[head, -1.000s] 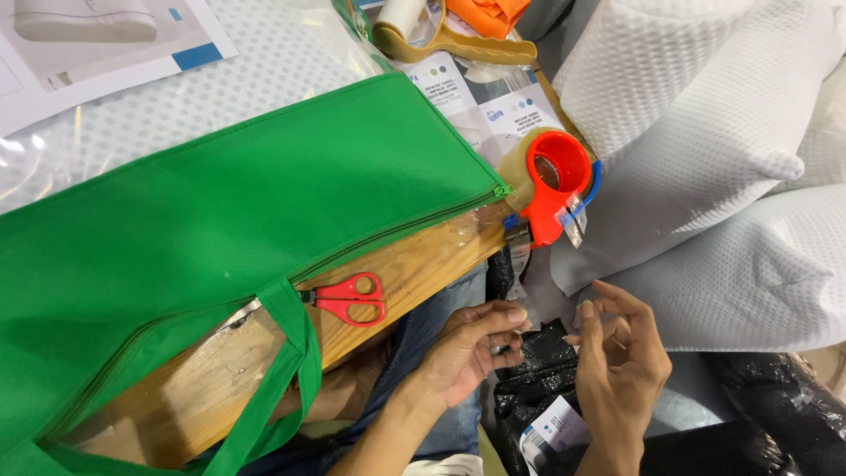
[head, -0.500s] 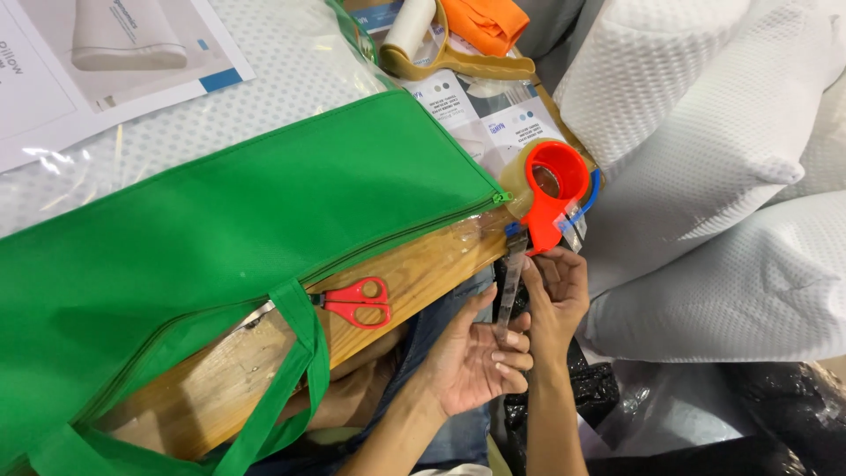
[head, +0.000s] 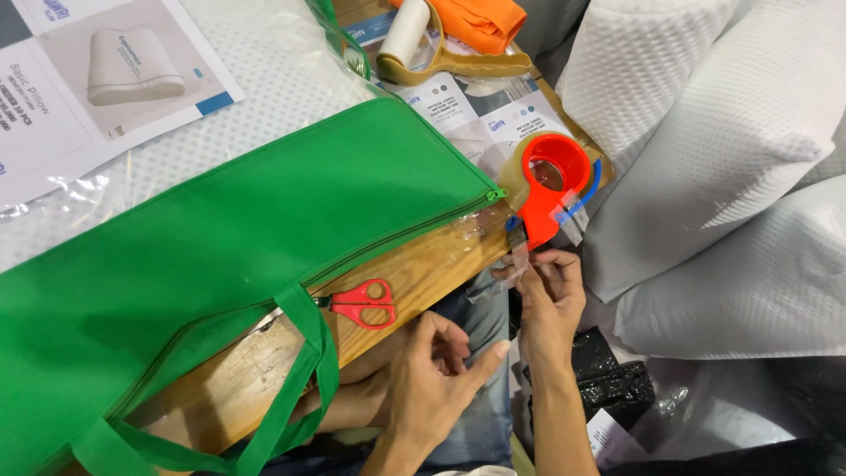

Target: The person seals a transparent plastic bag containing a pillow using clear tape and scissors.

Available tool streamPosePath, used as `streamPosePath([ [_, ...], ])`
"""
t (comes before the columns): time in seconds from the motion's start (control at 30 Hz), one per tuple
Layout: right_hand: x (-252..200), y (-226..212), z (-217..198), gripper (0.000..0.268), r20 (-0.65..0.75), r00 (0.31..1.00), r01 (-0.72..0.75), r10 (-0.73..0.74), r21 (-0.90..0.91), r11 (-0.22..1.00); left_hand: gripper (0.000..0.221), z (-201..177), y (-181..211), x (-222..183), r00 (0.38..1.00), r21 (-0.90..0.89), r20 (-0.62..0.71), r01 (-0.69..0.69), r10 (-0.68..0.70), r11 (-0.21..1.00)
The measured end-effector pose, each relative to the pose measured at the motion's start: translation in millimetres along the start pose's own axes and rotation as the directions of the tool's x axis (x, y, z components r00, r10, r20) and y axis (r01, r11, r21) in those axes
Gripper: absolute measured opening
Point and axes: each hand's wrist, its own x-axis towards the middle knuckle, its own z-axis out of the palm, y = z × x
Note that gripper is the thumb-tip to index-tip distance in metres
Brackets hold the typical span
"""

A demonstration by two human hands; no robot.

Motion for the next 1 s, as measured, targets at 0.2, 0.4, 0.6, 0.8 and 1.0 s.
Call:
streamPosePath([
  [0.2, -12, -5, -3, 0.017, 0.131, 0.941, -0.338, 0.313, 0.318, 0.886, 0.072, -2, -1, 9, 0.742, 0.222, -0.168, -0.613, 0.649, 0.758],
  [0.4, -25, -19, -2, 0.008, 0.292, 0.912, -0.392, 0.288, 0.412, 0.822, 0.054, -7, 9, 17, 0.826, 0.142, -0.116, -0.536, 0.552, 0.832],
  [0.6, -30, -9, -7, 0.025, 0.14, 0.937, -0.347, 0.319, 0.32, 0.881, 0.05, -5, 11, 9, 0.839, 0.021, -0.02, -0.544, 0.545, 0.839],
  [0.8, -32, -10, -3, 0.022, 0.139, 0.939, -0.342, 0.315, 0.276, 0.898, 0.013, 15, 2, 11, 0.707, 0.094, -0.207, -0.673, 0.676, 0.733],
  [1.0, -32, -10, -12, 0.016, 0.231, 0.942, -0.3, 0.244, 0.252, 0.92, 0.006, 12, 0, 10, 0.704, 0.049, -0.226, -0.683, 0.674, 0.729],
])
